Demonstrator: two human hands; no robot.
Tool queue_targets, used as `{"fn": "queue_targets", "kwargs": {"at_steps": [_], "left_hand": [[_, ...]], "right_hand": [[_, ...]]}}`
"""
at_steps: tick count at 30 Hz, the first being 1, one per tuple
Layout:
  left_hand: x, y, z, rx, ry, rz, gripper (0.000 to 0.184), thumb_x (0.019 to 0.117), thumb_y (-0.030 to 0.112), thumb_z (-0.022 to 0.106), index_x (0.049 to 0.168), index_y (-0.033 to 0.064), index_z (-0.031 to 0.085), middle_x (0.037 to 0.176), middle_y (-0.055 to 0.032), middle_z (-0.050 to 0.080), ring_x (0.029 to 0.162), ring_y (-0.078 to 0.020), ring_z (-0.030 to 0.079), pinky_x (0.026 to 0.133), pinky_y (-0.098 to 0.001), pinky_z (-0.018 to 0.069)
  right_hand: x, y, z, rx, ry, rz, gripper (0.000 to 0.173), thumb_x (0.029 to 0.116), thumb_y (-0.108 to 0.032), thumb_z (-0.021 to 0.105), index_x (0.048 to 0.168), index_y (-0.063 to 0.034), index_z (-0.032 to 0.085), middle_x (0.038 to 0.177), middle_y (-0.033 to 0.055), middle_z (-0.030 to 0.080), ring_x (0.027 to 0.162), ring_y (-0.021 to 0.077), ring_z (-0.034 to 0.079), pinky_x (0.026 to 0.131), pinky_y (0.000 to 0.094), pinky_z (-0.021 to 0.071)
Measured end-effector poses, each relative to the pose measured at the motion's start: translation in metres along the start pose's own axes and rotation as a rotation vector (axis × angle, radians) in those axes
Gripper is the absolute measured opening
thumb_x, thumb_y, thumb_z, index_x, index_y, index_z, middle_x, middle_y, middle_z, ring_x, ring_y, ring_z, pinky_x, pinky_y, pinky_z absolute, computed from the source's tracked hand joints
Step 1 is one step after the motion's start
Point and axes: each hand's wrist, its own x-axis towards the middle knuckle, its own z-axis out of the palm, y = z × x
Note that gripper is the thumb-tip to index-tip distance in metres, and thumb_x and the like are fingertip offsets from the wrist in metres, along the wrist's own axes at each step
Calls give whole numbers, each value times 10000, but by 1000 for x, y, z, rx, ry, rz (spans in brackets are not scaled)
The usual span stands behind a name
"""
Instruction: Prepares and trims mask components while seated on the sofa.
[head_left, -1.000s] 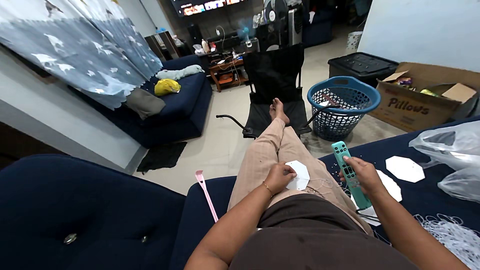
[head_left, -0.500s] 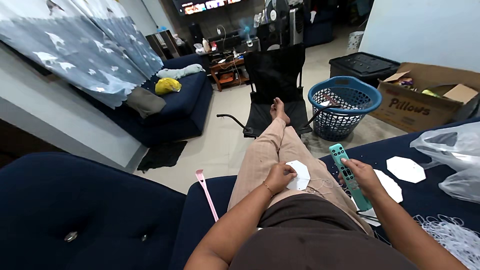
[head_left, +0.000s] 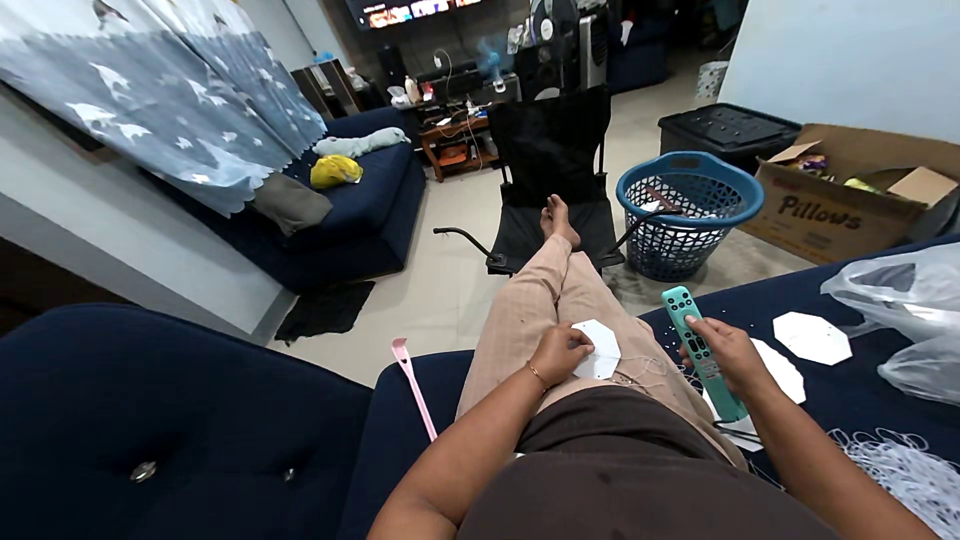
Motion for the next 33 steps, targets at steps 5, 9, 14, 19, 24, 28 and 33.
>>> {"fn": "queue_targets", "kwargs": {"at_steps": [5, 9, 14, 19, 24, 28, 33], "left_hand": [[0, -1, 0, -3, 2, 3, 202, 984, 131, 650, 1038, -44, 736, 1162, -225, 660, 1111, -279, 629, 1010, -402, 488], [1, -1, 0, 1, -5, -3, 198, 985, 131, 650, 1037, -40, 737, 1159, -220, 658, 1100, -274, 628, 1004, -398, 489], [1, 0, 0, 1, 0, -4, 196, 983, 124, 650, 1038, -44, 734, 1167, -222, 659, 1103, -275, 635, 1009, -409, 493], [2, -1, 0, 7, -1, -2, 198, 984, 131, 651, 1038, -41, 735, 1164, -217, 660, 1103, -274, 634, 1010, -409, 492], [1, -1, 1, 6, 0, 0, 199, 984, 131, 648, 1040, -40, 735, 1162, -216, 660, 1101, -273, 634, 1007, -407, 492], [1, -1, 0, 8, -3, -2, 203, 987, 133, 648, 1044, -42, 734, 1158, -220, 659, 1097, -276, 633, 1006, -408, 491], [1, -1, 0, 3, -2, -6, 202, 989, 134, 648, 1039, -41, 735, 1167, -219, 658, 1106, -272, 632, 1010, -402, 490]], "right_hand": [[1, 2, -2, -2, 7, -4, 317, 1094, -272, 495, 974, -6, 620, 715, 83, 672, 567, 187, 680, 551, 363, 610], [0, -1, -3, -7, 23, 2, 319, 1093, -274, 500, 970, -5, 623, 711, 78, 669, 562, 181, 675, 549, 356, 606], [0, -1, -5, -28, 26, -7, 325, 1091, -276, 500, 959, -5, 622, 706, 76, 661, 563, 183, 668, 552, 364, 602], [1, 1, -7, -52, 35, -7, 322, 1088, -267, 507, 940, -7, 626, 694, 80, 666, 545, 183, 665, 528, 357, 594], [0, 1, -8, -49, 49, 8, 325, 1089, -270, 508, 944, -6, 631, 696, 77, 662, 542, 174, 660, 525, 348, 592], [1, 3, -9, -47, 49, 17, 320, 1090, -268, 505, 951, -7, 626, 695, 71, 659, 538, 171, 657, 521, 343, 589], [1, 3, -11, -52, 70, 17, 323, 1087, -275, 516, 930, -13, 624, 686, 73, 656, 538, 174, 659, 520, 351, 593]]}}
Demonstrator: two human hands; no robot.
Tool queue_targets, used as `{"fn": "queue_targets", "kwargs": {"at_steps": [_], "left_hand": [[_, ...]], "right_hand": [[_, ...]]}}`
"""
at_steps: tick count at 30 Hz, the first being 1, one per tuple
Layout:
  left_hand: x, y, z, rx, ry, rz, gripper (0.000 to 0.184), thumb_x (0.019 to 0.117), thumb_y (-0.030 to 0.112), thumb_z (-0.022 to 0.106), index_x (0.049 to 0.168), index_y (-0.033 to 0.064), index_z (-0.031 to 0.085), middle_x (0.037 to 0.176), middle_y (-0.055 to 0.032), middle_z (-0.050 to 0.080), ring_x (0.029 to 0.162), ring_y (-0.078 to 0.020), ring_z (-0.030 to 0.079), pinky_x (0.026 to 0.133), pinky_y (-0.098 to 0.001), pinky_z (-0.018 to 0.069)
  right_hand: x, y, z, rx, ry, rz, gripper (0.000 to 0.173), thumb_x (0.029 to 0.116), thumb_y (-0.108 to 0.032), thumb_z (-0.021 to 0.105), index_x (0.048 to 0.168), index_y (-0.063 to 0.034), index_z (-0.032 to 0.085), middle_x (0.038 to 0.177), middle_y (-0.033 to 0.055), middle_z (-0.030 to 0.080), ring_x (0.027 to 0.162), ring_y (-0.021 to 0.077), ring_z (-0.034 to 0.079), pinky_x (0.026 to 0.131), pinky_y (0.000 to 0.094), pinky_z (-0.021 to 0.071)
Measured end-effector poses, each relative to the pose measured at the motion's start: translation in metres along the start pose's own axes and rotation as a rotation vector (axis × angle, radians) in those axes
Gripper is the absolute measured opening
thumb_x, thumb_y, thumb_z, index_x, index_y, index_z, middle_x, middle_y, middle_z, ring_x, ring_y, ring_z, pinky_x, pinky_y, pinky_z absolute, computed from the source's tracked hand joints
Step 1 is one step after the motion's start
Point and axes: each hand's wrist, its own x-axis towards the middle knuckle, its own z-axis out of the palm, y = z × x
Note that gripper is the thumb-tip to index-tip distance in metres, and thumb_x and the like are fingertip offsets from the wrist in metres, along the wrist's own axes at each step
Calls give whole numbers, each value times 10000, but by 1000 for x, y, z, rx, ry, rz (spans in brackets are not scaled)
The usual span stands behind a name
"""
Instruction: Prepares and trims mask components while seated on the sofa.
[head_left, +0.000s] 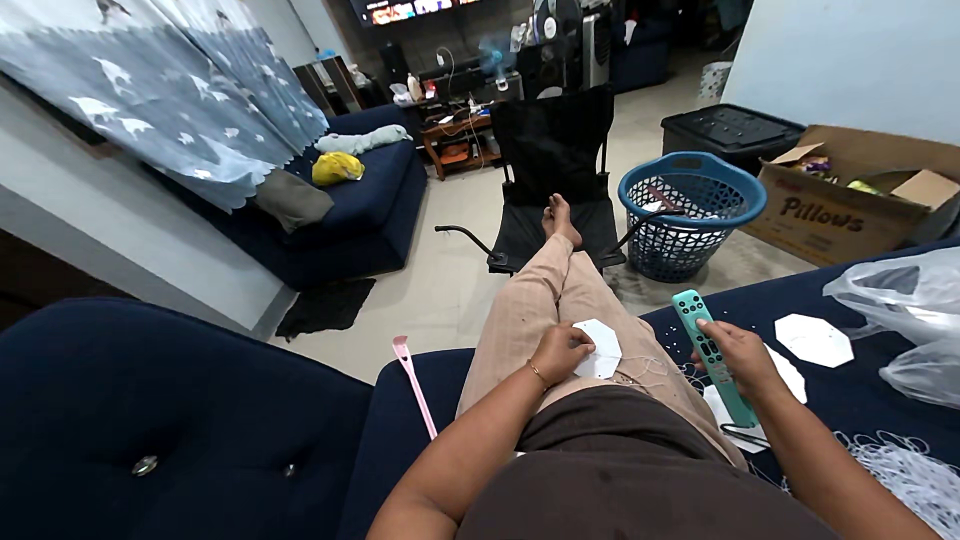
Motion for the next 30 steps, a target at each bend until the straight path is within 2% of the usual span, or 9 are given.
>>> {"fn": "queue_targets", "kwargs": {"at_steps": [7, 11, 15, 23, 27, 28, 30], "left_hand": [[-1, 0, 1, 0, 0, -2, 201, 989, 135, 646, 1047, -37, 733, 1163, -216, 657, 1103, -268, 631, 1006, -395, 492], [-1, 1, 1, 1, 1, 6, 205, 987, 128, 645, 1052, -43, 737, 1187, -233, 656, 1120, -289, 633, 1021, -416, 488], [-1, 1, 0, 8, 0, 9, 204, 990, 128, 643, 1048, -44, 737, 1188, -234, 654, 1120, -292, 631, 1019, -414, 487], [-1, 2, 0, 13, -3, 9, 206, 992, 136, 643, 1048, -39, 737, 1185, -227, 654, 1108, -283, 635, 1008, -406, 493], [-1, 1, 1, 11, 1, 11, 210, 994, 134, 638, 1051, -45, 734, 1181, -234, 653, 1113, -290, 634, 1013, -413, 490], [-1, 2, 1, 8, 0, 6, 210, 993, 134, 639, 1051, -45, 734, 1190, -237, 653, 1124, -289, 632, 1020, -414, 488], [-2, 5, 0, 1, -6, -5, 211, 992, 131, 642, 1053, -50, 731, 1202, -243, 649, 1143, -294, 625, 1031, -414, 480]], "right_hand": [[0, 0, -3, -13, 32, 13, 323, 1080, -283, 529, 955, -8, 643, 699, 76, 660, 538, 178, 659, 520, 358, 592], [0, 1, -6, -31, 31, 23, 334, 1085, -304, 515, 1009, -5, 644, 727, 79, 663, 554, 179, 657, 532, 366, 591], [1, 2, -7, -11, 30, 30, 334, 1087, -303, 509, 983, -9, 630, 712, 71, 658, 544, 171, 657, 527, 355, 591], [1, 3, -14, -26, 17, 10, 332, 1083, -310, 522, 1015, -3, 630, 742, 81, 664, 572, 183, 666, 558, 373, 603], [-1, -2, -58, -182, -34, -10, 354, 1054, -329, 575, 1126, 11, 641, 829, 119, 671, 650, 211, 665, 613, 415, 590], [-1, -4, -78, -261, -51, -6, 355, 1044, -314, 597, 1158, 19, 645, 878, 150, 676, 683, 241, 665, 632, 448, 584], [-4, -7, -124, -458, -66, -1, 348, 1012, -290, 657, 1148, 30, 657, 939, 209, 680, 748, 311, 666, 681, 531, 567]]}}
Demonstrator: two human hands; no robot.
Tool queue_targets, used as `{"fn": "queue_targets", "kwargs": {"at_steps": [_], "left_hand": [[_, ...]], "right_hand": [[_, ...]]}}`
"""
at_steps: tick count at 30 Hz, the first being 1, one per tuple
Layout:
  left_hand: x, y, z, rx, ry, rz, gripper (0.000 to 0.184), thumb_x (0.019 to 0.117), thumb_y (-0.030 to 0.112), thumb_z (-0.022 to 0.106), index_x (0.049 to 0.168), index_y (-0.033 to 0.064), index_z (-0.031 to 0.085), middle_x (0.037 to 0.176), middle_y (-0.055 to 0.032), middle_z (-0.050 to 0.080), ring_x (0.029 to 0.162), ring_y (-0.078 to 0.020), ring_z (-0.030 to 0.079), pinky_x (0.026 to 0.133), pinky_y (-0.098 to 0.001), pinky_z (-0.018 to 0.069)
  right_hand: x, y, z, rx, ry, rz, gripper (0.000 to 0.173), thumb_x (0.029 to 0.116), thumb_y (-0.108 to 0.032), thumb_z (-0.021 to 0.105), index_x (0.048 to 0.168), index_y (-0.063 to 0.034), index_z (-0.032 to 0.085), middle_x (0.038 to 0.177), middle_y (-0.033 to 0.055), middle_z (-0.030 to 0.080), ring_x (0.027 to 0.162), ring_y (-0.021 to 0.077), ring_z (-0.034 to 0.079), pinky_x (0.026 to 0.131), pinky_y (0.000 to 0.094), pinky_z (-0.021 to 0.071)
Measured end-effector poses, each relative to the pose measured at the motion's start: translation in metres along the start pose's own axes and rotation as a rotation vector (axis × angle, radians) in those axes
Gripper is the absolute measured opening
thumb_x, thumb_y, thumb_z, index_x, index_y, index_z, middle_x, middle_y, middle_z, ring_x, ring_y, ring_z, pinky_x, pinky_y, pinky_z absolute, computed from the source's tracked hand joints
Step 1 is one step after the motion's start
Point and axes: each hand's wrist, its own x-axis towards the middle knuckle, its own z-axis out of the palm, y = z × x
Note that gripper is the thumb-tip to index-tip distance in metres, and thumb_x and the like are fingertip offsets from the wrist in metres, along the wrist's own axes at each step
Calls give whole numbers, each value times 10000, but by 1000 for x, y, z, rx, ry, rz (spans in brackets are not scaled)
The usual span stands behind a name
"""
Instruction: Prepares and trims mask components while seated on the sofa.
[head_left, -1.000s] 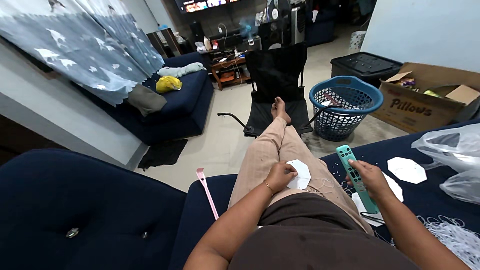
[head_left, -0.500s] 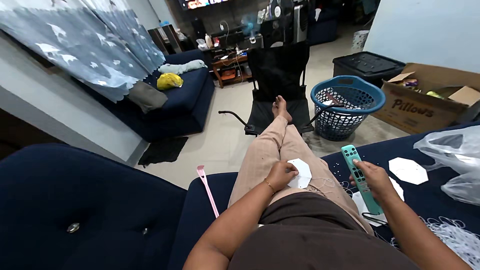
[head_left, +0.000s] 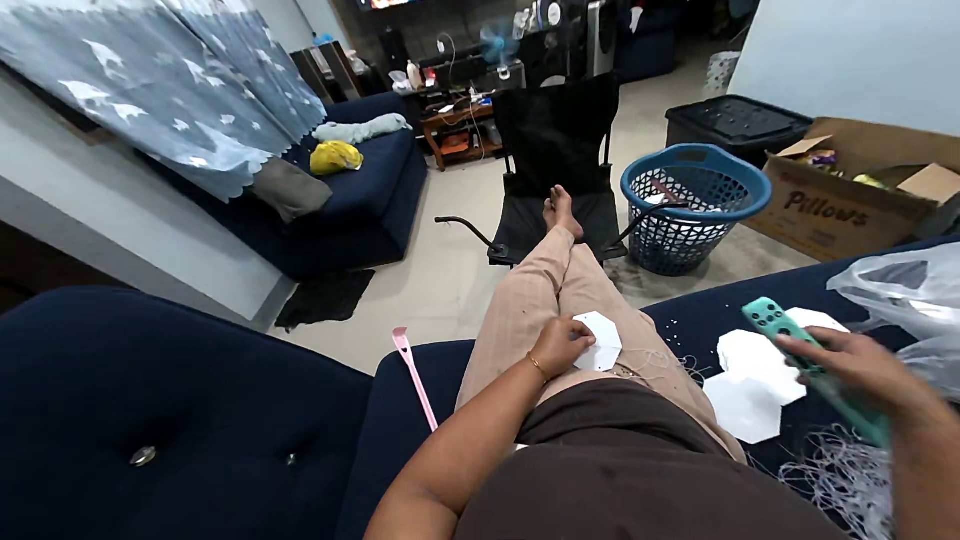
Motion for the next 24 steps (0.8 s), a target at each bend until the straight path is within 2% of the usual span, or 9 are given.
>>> {"fn": "queue_targets", "kwargs": {"at_steps": [3, 5, 8, 13, 18, 21, 22, 24], "left_hand": [[-2, 4, -1, -2, 4, -10, 207, 985, 123, 647, 1056, -52, 732, 1193, -241, 651, 1131, -294, 625, 1022, -415, 481], [-6, 6, -2, -6, 20, -15, 205, 982, 119, 647, 1052, -55, 730, 1201, -245, 652, 1140, -295, 625, 1029, -409, 480], [-13, 9, -6, 13, 47, -28, 203, 977, 110, 646, 1057, -58, 727, 1186, -239, 661, 1138, -288, 630, 1035, -405, 480], [-14, -6, -6, 91, 58, 35, 187, 972, 123, 647, 1041, -22, 744, 1135, -203, 687, 1082, -252, 658, 996, -417, 512], [-15, -6, -6, 74, 132, 111, 178, 965, 133, 658, 1006, -14, 750, 1111, -188, 692, 1056, -226, 662, 970, -395, 521], [-16, 0, -5, 49, 175, 111, 173, 969, 127, 656, 1010, -11, 753, 1112, -179, 698, 1058, -210, 668, 973, -377, 524], [-15, 2, -4, 34, 182, 96, 175, 972, 127, 657, 1020, -11, 754, 1101, -173, 701, 1050, -204, 668, 969, -370, 527], [-14, 1, -3, 10, 203, 85, 176, 973, 133, 662, 1018, -8, 757, 1061, -157, 701, 1013, -186, 665, 943, -352, 533]], "right_hand": [[-15, 28, -59, -283, -26, 73, 342, 987, -232, 703, 1162, 60, 667, 1039, 310, 661, 911, 437, 644, 830, 653, 496], [-28, 41, -83, -396, -19, 167, 346, 982, -199, 711, 1181, 79, 662, 1104, 354, 644, 1017, 498, 620, 909, 691, 451], [-43, 56, -94, -476, 48, 309, 364, 974, -217, 724, 1167, 87, 676, 1129, 378, 637, 1084, 546, 596, 946, 724, 420], [-50, 73, -94, -551, -12, 504, 470, 990, -305, 699, 1194, 116, 654, 1241, 389, 601, 1220, 538, 550, 1040, 698, 378], [-42, 115, -87, -532, 6, 569, 498, 978, -324, 714, 1160, 136, 658, 1233, 392, 602, 1223, 530, 551, 1038, 703, 371], [-35, 133, -96, -584, 127, 535, 487, 914, -309, 792, 1121, 119, 685, 1202, 411, 607, 1199, 585, 548, 992, 764, 387], [-34, 131, -99, -612, 172, 528, 503, 889, -307, 814, 1110, 123, 676, 1193, 425, 598, 1189, 608, 542, 966, 786, 391], [-35, 92, -97, -635, 229, 435, 501, 880, -298, 825, 1092, 129, 672, 1148, 447, 593, 1142, 642, 542, 921, 819, 380]]}}
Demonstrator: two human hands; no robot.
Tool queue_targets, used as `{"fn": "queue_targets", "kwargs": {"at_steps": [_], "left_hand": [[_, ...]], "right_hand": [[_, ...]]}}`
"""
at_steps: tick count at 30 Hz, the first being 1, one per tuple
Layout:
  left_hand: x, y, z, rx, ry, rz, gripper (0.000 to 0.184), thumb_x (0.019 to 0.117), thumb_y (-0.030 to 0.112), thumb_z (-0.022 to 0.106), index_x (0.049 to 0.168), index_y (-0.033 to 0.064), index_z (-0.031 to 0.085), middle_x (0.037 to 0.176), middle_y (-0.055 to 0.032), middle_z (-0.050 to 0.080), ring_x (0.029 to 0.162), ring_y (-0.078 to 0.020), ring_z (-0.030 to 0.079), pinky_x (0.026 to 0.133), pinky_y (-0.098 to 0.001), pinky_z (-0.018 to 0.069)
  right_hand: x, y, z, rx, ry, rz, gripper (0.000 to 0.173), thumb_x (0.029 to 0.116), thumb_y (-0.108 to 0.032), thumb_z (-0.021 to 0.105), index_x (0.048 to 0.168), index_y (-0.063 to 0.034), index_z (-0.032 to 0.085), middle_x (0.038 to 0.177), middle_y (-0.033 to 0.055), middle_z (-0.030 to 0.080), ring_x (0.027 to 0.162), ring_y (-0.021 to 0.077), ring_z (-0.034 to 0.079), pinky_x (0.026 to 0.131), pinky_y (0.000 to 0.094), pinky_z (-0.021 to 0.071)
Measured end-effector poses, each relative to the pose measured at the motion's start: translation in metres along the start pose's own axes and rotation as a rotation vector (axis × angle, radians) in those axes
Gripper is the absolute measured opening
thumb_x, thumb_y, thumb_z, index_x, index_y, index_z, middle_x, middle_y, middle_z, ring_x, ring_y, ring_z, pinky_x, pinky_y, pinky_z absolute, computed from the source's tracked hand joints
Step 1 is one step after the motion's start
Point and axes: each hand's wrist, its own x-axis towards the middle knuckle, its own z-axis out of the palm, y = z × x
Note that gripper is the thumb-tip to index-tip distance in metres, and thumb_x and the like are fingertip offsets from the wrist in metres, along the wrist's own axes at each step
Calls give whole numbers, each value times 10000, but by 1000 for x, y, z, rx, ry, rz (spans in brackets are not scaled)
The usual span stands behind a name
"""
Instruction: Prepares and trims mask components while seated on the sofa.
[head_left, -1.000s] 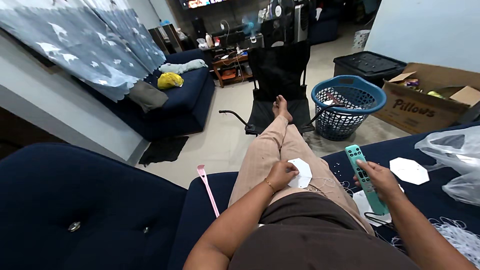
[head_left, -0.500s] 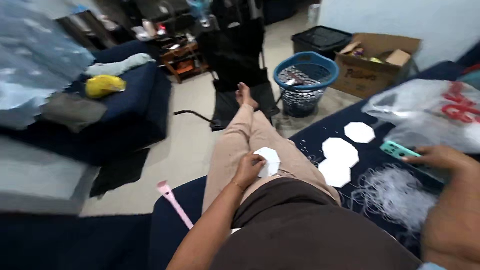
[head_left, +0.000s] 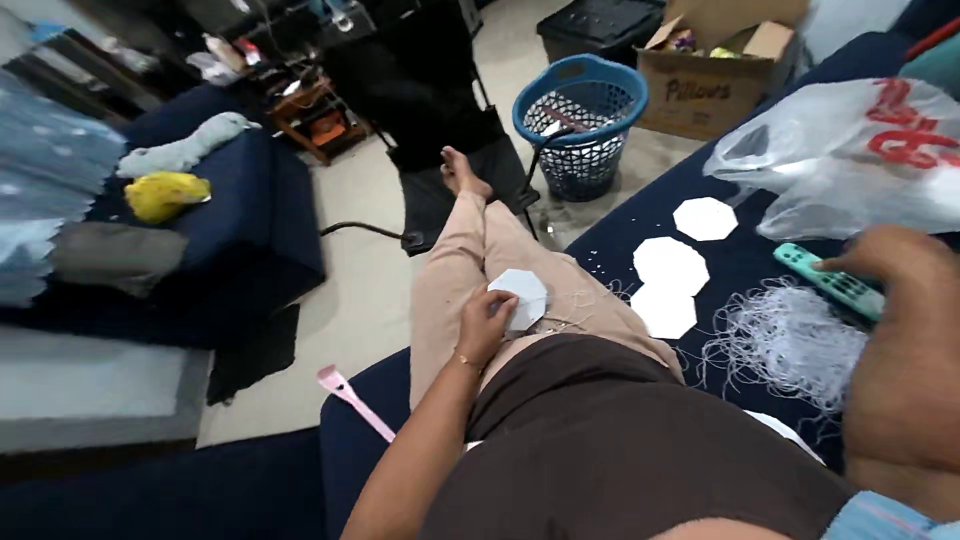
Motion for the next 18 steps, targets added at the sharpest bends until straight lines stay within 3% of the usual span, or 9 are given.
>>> {"fn": "queue_targets", "kwargs": {"at_steps": [3, 6, 8, 12, 14, 18], "left_hand": [[0, -7, 6, -31, 23, 45, 166, 963, 130, 675, 990, -11, 760, 1047, -157, 704, 1006, -189, 671, 937, -354, 541], [2, -5, 8, -43, 17, 66, 172, 968, 128, 666, 990, -14, 761, 1080, -168, 713, 1037, -199, 677, 964, -360, 535], [2, -2, 7, -45, 13, 60, 179, 972, 131, 660, 996, -15, 761, 1080, -167, 711, 1037, -195, 673, 966, -352, 531], [1, 0, 5, -19, 8, 78, 189, 970, 124, 660, 1023, -29, 757, 1084, -190, 709, 1049, -224, 677, 985, -366, 529], [1, 0, 6, -41, 8, 84, 187, 962, 110, 664, 1019, -43, 754, 1078, -209, 703, 1049, -244, 672, 989, -372, 521], [3, 1, 7, -74, -9, 69, 194, 956, 113, 683, 998, -66, 743, 1102, -226, 692, 1062, -257, 668, 994, -380, 521]], "right_hand": [[-62, -98, -31, 201, 90, -377, 301, 943, -155, 754, 1133, 72, 702, 1067, 358, 665, 1025, 568, 622, 879, 769, 436], [-110, -195, -6, 525, -37, -884, 197, 939, -50, 709, 1113, 42, 702, 1093, 194, 707, 985, 302, 693, 880, 507, 573], [-133, -247, 28, 649, -204, -1112, 203, 950, -103, 685, 1109, 21, 711, 1120, 147, 715, 955, 219, 703, 829, 419, 593], [-154, -308, 71, 736, -361, -1102, 223, 986, -120, 657, 1162, 12, 692, 1145, 141, 705, 944, 188, 706, 788, 367, 597], [-153, -318, 79, 748, -391, -1024, 224, 981, -113, 664, 1164, 14, 684, 1116, 137, 708, 939, 181, 703, 775, 358, 595], [-155, -322, 82, 745, -473, -931, 229, 965, -83, 678, 1166, 23, 657, 1085, 127, 691, 782, 154, 698, 688, 329, 607]]}}
